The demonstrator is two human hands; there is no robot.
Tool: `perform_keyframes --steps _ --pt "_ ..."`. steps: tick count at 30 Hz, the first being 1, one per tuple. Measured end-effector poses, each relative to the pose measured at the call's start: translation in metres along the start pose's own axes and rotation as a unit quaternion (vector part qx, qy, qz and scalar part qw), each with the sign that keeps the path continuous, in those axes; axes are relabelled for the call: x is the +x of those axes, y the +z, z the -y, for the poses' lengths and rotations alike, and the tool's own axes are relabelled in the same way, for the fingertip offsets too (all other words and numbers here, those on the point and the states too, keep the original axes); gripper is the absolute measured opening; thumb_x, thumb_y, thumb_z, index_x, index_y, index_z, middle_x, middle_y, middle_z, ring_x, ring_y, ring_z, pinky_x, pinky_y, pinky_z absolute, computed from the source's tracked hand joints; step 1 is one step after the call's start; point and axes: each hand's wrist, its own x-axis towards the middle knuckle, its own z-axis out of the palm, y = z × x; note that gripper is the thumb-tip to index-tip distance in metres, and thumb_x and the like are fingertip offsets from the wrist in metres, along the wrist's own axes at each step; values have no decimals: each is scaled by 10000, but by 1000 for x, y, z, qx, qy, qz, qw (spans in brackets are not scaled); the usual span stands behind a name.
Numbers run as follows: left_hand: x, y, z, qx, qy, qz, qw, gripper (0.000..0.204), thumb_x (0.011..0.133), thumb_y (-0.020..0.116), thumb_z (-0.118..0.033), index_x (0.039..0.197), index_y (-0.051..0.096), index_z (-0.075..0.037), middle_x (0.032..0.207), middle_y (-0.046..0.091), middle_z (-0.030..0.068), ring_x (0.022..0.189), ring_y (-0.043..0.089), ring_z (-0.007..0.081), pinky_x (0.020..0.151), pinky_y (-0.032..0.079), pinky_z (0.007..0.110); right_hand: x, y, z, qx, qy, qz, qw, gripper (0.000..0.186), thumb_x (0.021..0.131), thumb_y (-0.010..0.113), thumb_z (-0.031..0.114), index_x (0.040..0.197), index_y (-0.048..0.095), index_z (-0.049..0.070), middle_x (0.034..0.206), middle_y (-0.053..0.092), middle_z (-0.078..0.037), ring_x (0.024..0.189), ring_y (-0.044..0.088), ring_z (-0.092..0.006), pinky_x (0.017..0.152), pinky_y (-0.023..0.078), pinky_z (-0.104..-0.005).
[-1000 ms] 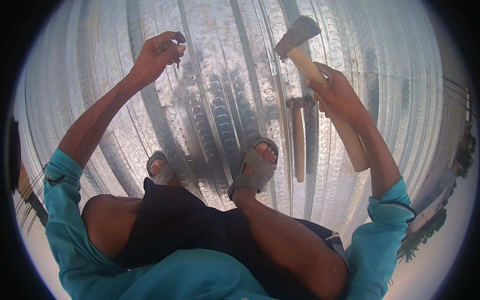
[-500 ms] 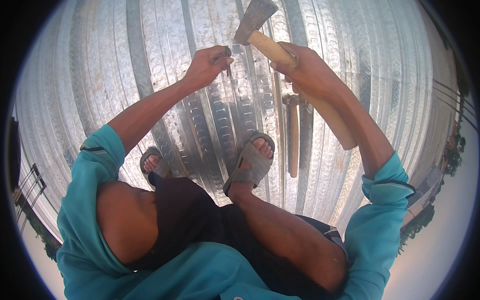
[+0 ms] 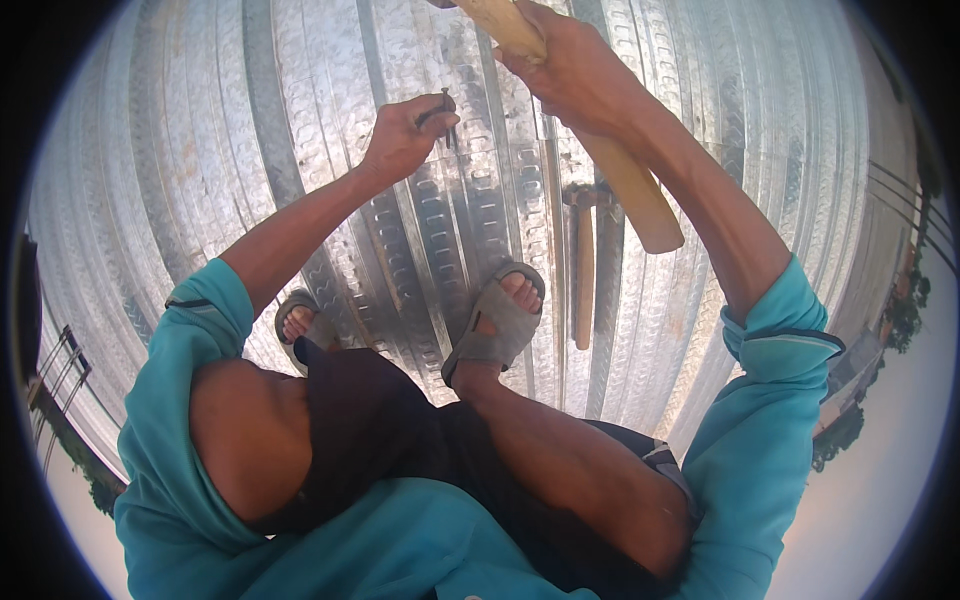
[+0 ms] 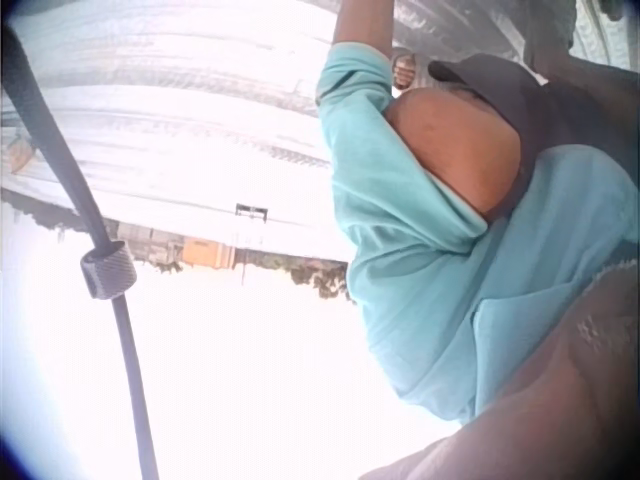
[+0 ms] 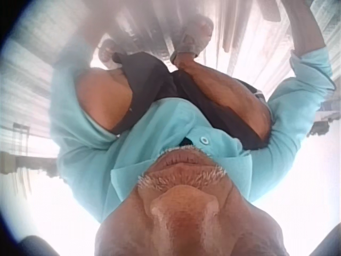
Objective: The person secures metal roof sheets to a roof structure using a hammer and nails. They walk across the corrugated metal surface, retrieve nails from a bucket, and hammer them into the sheets to fasten them in place.
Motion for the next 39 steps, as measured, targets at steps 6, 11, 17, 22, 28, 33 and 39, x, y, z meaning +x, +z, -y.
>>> perform_keyframes --steps 6,11,17,22,28,33,39 --pt "-13 -3 8 -11 32 -5 999 272 902 741 -217 1056 714 5 908 724 166 808 666 234 779 521 361 7 18 12 -12 18 68 997 446 987 623 290 1357 542 55 728 572 -65 544 543 -139 508 488 -323" --pt "-37 -24 -17 -30 29 -83 996 294 974 610 -231 1042 670 48 821 687 166 746 629 244 714 499 388 -21 -9 11 56 71 -69 994 555 989 588 244 1503 451 85 692 507 3 512 517 -96 445 440 -271" --pt "-135 -88 14 -130 -96 -147 976 204 983 596 -161 1065 646 20 812 661 101 727 650 160 668 519 318 -37 34 35 76 125 23 989 541 992 610 251 1486 468 83 700 511 2 507 505 -92 458 432 -280" --pt "-170 -208 68 -41 -85 -259 961 244 952 643 -159 1108 663 27 892 697 106 772 656 127 695 525 301 -21 64 90 59 61 76 994 522 988 629 235 1462 487 68 715 524 -6 531 508 -98 486 442 -285" --pt "-175 -234 101 -26 -82 -211 974 261 939 649 -190 1084 677 26 893 705 73 814 640 119 775 518 314 9 96 157 25 -4 130 991 504 987 644 256 1443 509 89 729 538 -19 544 503 -100 494 449 -287" --pt "-176 -226 108 -147 -3 -266 953 147 948 662 -147 987 682 -7 744 629 13 700 527 78 654 452 277 32 124 185 10 -56 177 983 563 986 659 315 1473 487 91 710 541 -17 517 516 -95 466 448 -287" --pt "-179 -226 123 -24 -21 -244 969 139 937 656 -117 1008 661 2 716 636 84 631 522 131 613 460 315 58 140 206 -12 -74 183 980 575 984 654 354 1473 490 98 709 545 -26 523 530 -96 474 457 -281"
